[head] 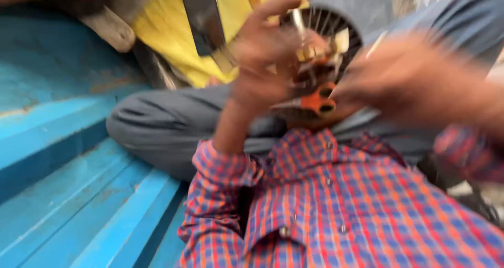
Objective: Winding a fan motor stator with copper wire.
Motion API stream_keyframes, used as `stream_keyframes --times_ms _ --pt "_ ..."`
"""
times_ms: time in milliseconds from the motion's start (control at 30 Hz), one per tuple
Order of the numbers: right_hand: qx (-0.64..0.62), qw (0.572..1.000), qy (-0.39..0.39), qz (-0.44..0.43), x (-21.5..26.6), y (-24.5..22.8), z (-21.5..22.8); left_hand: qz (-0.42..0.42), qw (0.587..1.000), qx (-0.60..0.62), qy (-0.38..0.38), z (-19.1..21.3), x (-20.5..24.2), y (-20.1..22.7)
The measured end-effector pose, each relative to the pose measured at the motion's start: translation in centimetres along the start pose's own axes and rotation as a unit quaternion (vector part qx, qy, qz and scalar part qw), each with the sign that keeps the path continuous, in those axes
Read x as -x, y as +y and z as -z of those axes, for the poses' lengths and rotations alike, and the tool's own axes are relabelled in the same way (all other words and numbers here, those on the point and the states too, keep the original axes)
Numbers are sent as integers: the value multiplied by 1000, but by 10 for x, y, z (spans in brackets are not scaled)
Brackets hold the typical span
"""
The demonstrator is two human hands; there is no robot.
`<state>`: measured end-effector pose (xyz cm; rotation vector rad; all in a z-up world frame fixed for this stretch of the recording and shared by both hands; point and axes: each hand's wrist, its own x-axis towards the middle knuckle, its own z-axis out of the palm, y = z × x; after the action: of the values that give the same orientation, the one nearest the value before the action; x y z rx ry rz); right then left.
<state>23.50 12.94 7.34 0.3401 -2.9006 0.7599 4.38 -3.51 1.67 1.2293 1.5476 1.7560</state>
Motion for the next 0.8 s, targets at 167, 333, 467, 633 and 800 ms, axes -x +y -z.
stream_keyframes --times_ms 167,333,467,633,800 --pt "-32 975 33 -218 1 115 -50 -237 881 -399 -95 -19 -21 54" --pt "-76 968 129 -203 -10 130 -69 42 996 54 60 -20 -41 -9" --pt "280 960 -19 5 -33 44 -22 65 946 -227 -223 21 -73 -48" --pt "50 998 -24 -26 4 15 2 179 983 -18 -33 0 -19 10" --pt "-106 979 95 -147 3 137 -70 -202 936 -283 -54 -25 -7 29"
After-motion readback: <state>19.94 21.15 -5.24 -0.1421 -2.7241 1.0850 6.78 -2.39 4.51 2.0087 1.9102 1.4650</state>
